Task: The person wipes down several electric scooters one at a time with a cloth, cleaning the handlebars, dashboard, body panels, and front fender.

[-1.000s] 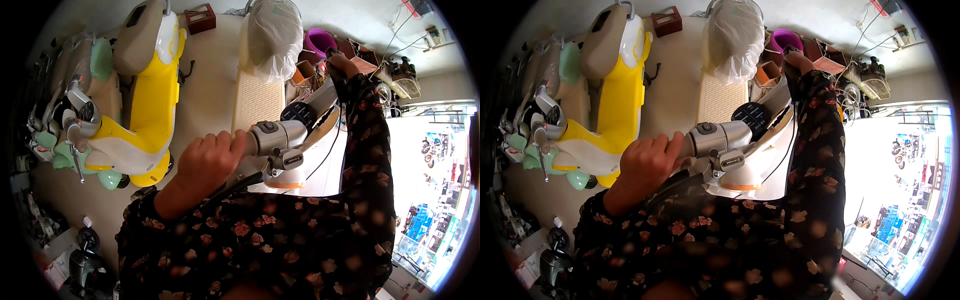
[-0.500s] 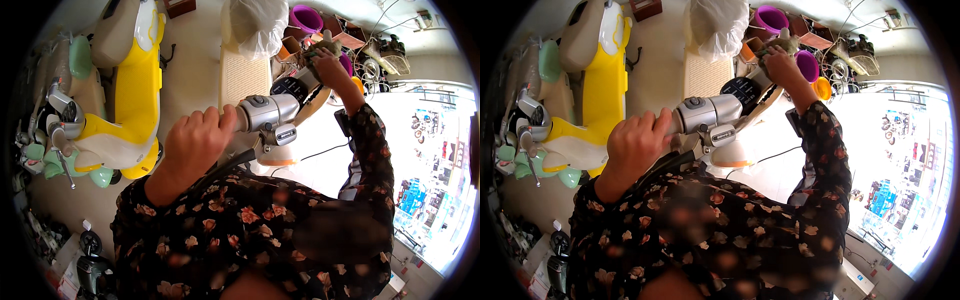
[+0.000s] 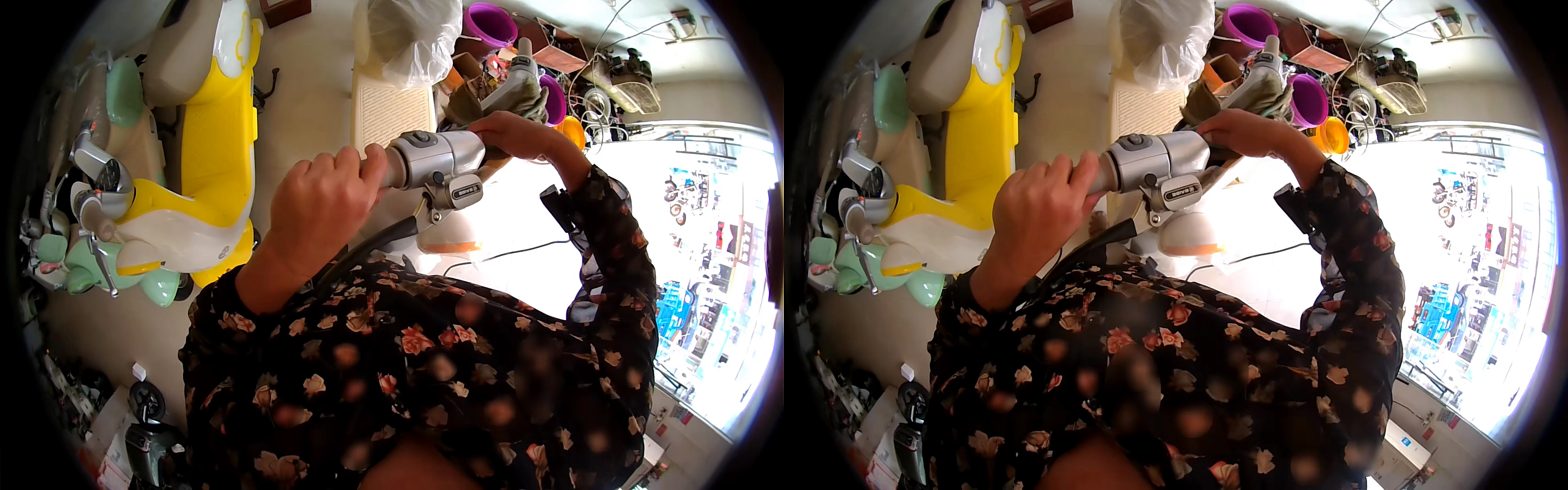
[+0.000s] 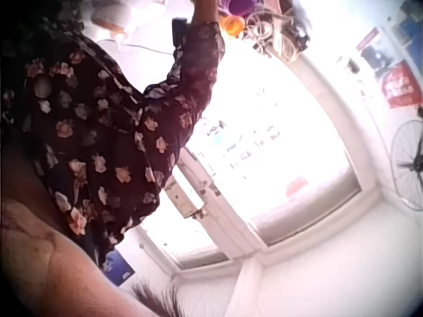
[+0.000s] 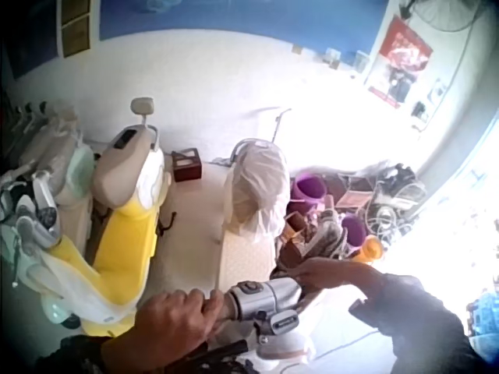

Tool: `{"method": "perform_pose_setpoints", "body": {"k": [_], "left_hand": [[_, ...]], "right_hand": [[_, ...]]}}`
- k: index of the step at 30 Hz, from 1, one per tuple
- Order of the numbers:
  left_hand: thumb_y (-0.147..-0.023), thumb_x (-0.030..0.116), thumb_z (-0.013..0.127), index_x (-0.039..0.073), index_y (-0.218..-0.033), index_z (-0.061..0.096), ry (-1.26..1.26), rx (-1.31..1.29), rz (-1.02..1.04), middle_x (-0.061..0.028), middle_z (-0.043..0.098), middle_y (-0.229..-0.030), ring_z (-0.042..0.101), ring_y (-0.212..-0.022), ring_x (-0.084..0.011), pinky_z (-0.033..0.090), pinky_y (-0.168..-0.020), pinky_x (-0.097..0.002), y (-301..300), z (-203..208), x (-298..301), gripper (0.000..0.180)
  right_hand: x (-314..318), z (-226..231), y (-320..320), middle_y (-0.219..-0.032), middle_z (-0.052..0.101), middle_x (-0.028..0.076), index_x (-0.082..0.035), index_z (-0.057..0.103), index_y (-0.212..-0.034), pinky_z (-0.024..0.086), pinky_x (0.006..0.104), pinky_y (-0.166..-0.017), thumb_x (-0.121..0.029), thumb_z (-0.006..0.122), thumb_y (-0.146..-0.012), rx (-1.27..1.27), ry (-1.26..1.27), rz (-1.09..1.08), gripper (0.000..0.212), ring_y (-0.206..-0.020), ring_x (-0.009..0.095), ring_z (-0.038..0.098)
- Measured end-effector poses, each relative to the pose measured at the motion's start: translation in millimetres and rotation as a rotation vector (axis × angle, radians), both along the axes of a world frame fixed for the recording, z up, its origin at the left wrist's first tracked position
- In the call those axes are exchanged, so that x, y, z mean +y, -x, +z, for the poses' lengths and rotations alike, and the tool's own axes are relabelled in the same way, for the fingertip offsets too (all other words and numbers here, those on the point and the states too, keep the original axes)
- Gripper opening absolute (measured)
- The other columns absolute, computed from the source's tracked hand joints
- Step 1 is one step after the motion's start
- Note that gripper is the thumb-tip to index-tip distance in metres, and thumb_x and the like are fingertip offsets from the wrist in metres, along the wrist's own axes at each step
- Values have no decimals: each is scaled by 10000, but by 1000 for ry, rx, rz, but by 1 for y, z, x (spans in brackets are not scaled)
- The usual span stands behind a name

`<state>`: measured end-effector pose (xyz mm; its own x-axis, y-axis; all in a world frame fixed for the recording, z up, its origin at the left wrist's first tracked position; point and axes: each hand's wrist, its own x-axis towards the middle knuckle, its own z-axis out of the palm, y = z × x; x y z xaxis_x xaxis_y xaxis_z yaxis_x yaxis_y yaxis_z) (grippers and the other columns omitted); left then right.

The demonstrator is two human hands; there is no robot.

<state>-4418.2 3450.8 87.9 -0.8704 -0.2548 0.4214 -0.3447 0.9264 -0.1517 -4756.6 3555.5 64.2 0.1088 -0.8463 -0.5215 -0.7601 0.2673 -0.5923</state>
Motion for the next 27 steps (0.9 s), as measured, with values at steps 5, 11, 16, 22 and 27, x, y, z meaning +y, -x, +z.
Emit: {"method": "perform_pose_setpoints", "body": {"k": [5,11,16,22,27], "left_hand": [[-714,372,796,149,-1091,627,-71,-11,-10,2,509,-732,565,-613,-160,440,-533,-308,0,2,2,469],[-704,367,813,149,-1092,625,-100,-66,-3,-17,550,-757,609,-649,-200,465,-554,-338,2,7,3,484],[-722,349,810,142,-1091,616,-109,-109,8,-35,585,-785,628,-673,-231,482,-574,-360,4,11,7,466],[-766,368,782,141,-1094,601,-27,-140,0,-42,590,-775,635,-677,-244,490,-575,-369,6,13,13,439],[-789,409,760,149,-1068,593,38,-151,8,-40,592,-766,647,-673,-234,496,-567,-359,11,11,15,416]], "right_hand": [[2,32,7,-1151,673,87,-19,635,-1255,462,285,-978,-189,477,-1024,-479,285,-417,328,-1078,170,614],[86,85,49,-1457,477,197,45,396,-1456,345,440,-1165,-159,356,-1037,-1258,1058,-825,467,-1350,306,471],[175,49,29,-1481,455,204,39,397,-1458,302,510,-1185,-215,333,-1043,-1242,1390,-1125,491,-1382,348,426],[114,-110,-28,-1427,513,181,-88,375,-1504,390,411,-1094,-319,398,-1044,-1008,1188,-1554,515,-1302,320,500],[96,-145,-97,-1420,512,192,-57,341,-1518,341,339,-1089,-313,397,-1056,-358,875,-1626,531,-1302,292,480]]}}
